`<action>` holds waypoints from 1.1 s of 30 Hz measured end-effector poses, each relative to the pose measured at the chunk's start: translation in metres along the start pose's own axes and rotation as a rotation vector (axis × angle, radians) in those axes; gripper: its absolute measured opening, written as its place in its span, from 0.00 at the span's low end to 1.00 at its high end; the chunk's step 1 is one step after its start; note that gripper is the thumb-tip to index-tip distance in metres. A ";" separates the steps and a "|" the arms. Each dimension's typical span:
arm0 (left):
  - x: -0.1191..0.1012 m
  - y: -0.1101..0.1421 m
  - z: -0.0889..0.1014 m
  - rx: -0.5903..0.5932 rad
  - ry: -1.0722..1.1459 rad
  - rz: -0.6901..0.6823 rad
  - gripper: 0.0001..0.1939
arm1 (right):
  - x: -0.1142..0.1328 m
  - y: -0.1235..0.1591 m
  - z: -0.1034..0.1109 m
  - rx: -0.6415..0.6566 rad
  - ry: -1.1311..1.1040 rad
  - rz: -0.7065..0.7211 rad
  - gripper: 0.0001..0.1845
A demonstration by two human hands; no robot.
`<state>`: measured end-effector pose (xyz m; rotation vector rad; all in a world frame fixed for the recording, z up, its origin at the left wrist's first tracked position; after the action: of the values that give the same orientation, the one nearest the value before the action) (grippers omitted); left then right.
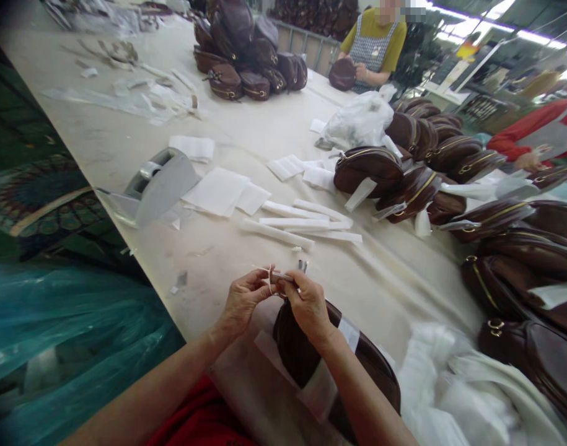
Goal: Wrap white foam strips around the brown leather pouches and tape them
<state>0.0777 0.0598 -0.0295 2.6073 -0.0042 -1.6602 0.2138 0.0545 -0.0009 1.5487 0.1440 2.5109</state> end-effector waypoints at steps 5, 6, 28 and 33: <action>-0.003 -0.011 -0.001 0.029 -0.081 -0.052 0.18 | 0.005 -0.010 -0.001 0.135 0.008 -0.030 0.08; -0.004 -0.012 -0.002 0.018 -0.068 -0.048 0.18 | 0.005 -0.011 -0.002 0.165 -0.003 -0.042 0.08; -0.068 -0.044 0.050 -0.381 -0.555 -0.481 0.15 | -0.014 -0.009 0.053 0.113 0.238 -0.216 0.18; -0.063 -0.043 0.068 -0.384 -0.656 -0.376 0.21 | -0.033 0.000 0.103 0.364 0.393 -0.354 0.23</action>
<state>-0.0115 0.1016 -0.0034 1.7720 0.7312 -2.2787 0.3206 0.0460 0.0163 0.9860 0.8880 2.5486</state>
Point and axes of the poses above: each hand's wrist, its own y-axis away from the middle knuckle, its own z-axis out of the back of the hand, x = y × z, the point moved 1 cm from there along -y, towards the middle knuckle, and after that the axes turned 14 degrees about -z, right-handed, at the moved point
